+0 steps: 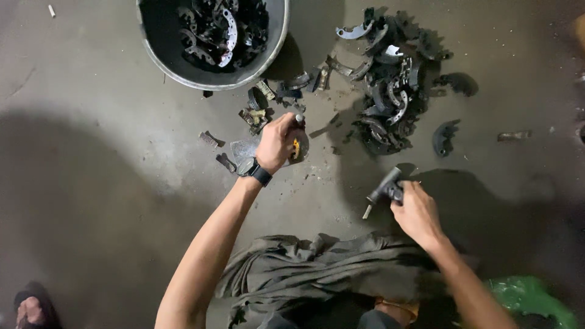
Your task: Sorting and cleaning used motorcycle brake pads and shoes using a hammer.
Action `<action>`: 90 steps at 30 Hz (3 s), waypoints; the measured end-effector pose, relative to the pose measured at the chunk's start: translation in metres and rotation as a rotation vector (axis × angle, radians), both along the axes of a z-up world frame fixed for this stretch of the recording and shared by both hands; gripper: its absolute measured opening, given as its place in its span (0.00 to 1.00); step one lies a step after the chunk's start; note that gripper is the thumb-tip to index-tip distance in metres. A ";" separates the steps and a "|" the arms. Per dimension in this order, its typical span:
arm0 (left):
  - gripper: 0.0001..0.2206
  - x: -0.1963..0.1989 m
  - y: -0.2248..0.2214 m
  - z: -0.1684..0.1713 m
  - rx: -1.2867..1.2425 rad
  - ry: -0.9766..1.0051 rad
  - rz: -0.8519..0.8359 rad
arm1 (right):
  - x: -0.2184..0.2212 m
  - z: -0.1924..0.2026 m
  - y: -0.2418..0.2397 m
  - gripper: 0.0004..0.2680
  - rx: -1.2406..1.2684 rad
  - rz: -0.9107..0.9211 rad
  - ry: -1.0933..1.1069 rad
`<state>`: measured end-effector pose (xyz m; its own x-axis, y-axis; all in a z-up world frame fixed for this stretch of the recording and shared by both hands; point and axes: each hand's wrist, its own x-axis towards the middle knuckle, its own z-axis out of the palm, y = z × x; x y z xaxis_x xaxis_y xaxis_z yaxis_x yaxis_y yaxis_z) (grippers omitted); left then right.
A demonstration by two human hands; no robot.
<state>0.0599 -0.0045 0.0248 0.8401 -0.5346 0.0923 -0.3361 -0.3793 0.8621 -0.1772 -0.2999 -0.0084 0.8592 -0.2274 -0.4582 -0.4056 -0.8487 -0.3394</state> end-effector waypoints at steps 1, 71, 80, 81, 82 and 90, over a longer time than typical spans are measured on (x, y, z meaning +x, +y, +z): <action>0.07 -0.001 0.001 -0.002 0.002 0.004 0.001 | 0.000 0.000 0.001 0.18 0.002 0.001 0.004; 0.06 -0.015 0.003 -0.019 0.096 0.023 -0.096 | 0.133 0.117 0.109 0.09 0.563 -0.047 -0.654; 0.09 -0.002 0.009 -0.015 -0.019 -0.022 0.141 | 0.121 0.100 0.101 0.09 0.692 -0.243 -0.410; 0.09 0.000 0.011 -0.012 0.002 -0.020 0.179 | 0.118 0.095 0.101 0.09 0.717 -0.288 -0.376; 0.09 0.002 0.011 -0.016 0.002 -0.020 0.182 | 0.117 0.095 0.101 0.09 0.718 -0.286 -0.376; 0.10 0.003 0.003 -0.005 0.019 -0.087 0.026 | 0.114 0.096 0.103 0.09 0.730 -0.289 -0.333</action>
<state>0.0630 -0.0017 0.0197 0.8430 -0.5149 0.1556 -0.3991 -0.4047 0.8228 -0.0632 -0.1970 0.0877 0.9289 -0.2042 -0.3089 -0.3545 -0.2490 -0.9013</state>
